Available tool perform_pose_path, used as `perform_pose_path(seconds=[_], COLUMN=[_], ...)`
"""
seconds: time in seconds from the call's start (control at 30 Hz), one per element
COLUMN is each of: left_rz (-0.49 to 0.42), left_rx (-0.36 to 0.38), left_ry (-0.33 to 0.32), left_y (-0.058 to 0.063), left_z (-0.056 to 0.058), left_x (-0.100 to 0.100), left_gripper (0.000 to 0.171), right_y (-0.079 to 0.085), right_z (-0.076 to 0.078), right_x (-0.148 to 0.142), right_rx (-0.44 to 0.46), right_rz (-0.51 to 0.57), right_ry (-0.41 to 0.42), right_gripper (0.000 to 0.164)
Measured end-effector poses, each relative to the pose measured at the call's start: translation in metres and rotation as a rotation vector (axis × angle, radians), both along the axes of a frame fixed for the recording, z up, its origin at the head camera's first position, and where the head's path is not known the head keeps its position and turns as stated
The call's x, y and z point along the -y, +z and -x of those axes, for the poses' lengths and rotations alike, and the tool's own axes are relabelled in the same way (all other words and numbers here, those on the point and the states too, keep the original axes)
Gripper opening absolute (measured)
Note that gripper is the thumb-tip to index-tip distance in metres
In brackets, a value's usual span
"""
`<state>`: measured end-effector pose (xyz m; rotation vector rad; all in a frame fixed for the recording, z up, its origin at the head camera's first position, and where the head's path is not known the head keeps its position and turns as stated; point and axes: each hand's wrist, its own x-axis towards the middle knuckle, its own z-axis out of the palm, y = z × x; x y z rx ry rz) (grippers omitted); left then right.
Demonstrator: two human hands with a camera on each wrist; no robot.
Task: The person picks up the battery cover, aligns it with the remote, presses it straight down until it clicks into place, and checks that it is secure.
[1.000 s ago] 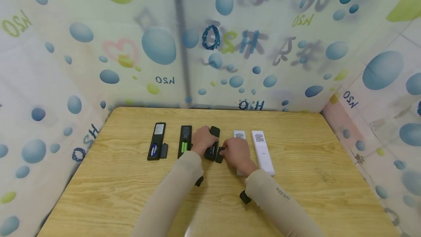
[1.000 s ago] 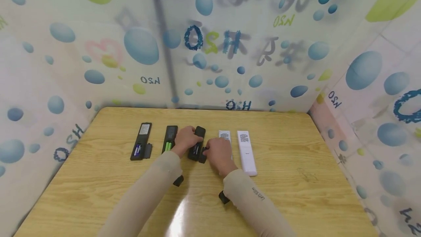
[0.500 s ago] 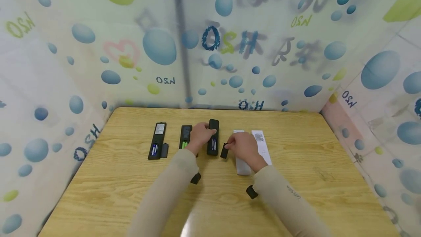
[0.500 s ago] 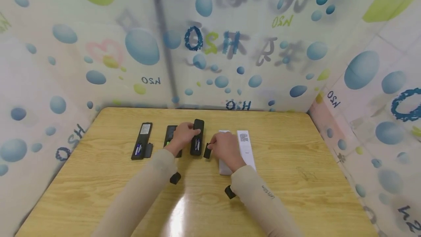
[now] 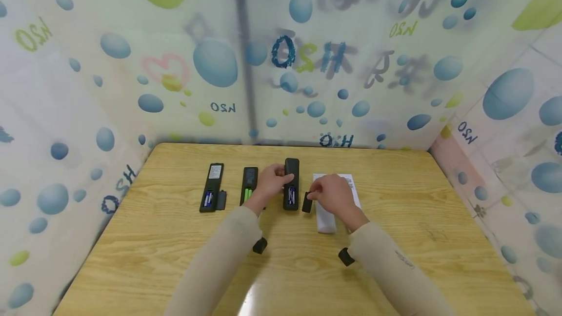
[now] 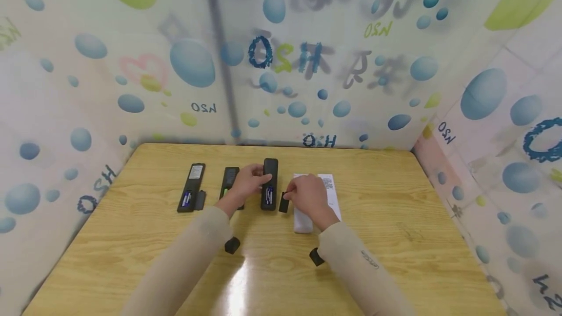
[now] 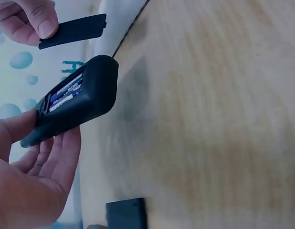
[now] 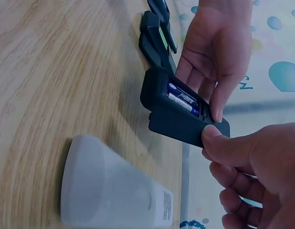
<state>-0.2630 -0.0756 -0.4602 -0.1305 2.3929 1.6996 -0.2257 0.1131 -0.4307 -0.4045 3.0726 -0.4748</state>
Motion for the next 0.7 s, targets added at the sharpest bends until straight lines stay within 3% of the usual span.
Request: perform_pose_path(seconds=[0.4,0.7], left_rz=[-0.133,-0.174], left_rx=[0.007,-0.006], left_ry=[-0.014,-0.02], left_y=[-0.01,-0.016], left_z=[-0.016,-0.022], left_x=[-0.006,-0.008], left_gripper=[0.042,0.043], right_y=[-0.002,-0.001], right_z=[-0.005,-0.008], right_x=[-0.014,-0.017], right_rx=[-0.072,-0.049], right_rz=[-0.007,0.007], right_ry=[0.069,0.08], right_gripper=[0.013,0.013])
